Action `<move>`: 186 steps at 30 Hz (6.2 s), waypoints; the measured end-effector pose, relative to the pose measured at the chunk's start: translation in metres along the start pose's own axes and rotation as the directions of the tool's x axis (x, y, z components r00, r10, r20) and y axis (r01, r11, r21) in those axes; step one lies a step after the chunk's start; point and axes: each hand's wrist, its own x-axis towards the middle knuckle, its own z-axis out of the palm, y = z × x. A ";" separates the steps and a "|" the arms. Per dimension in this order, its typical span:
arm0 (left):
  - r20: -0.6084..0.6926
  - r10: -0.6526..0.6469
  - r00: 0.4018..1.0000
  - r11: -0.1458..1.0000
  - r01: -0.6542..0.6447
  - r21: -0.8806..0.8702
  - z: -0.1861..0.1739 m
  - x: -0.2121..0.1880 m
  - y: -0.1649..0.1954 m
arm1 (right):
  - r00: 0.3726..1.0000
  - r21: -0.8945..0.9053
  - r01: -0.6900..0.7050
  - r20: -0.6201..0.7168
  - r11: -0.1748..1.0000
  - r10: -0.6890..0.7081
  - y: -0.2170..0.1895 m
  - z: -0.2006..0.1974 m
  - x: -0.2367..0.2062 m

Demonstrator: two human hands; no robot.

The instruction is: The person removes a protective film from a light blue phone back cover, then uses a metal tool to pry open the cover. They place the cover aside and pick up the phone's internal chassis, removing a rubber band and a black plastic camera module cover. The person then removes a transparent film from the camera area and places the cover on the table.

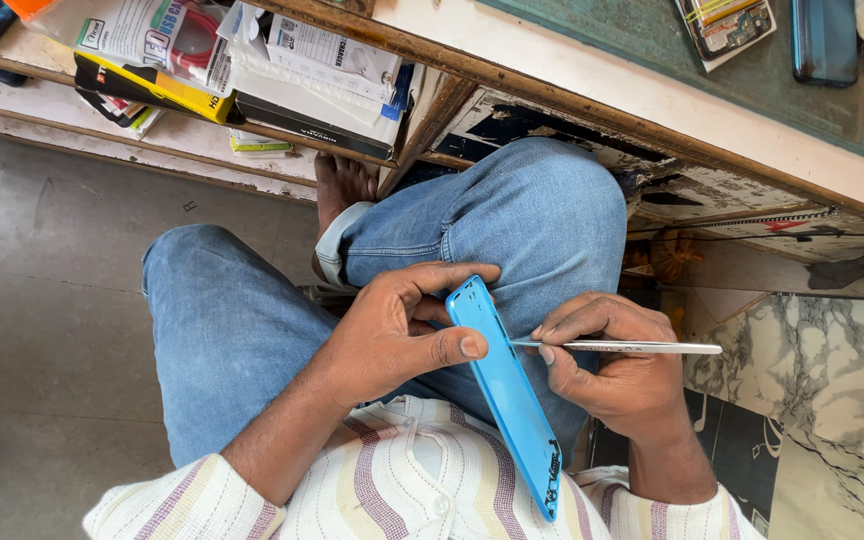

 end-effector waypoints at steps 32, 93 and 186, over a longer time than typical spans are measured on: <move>0.006 -0.016 1.000 0.999 0.016 -0.029 -0.001 0.002 -0.001 | 0.999 0.003 0.035 -0.028 0.999 -0.035 -0.002 0.004 0.003; -0.051 -0.006 0.999 0.954 -0.010 -0.301 -0.019 0.001 -0.006 | 0.784 -0.440 -0.392 -0.619 0.807 0.043 0.002 -0.133 0.068; -0.086 0.067 0.994 0.951 -0.089 -0.295 -0.031 0.025 -0.014 | 0.907 -0.783 -0.406 -0.408 0.471 0.105 0.054 -0.214 0.161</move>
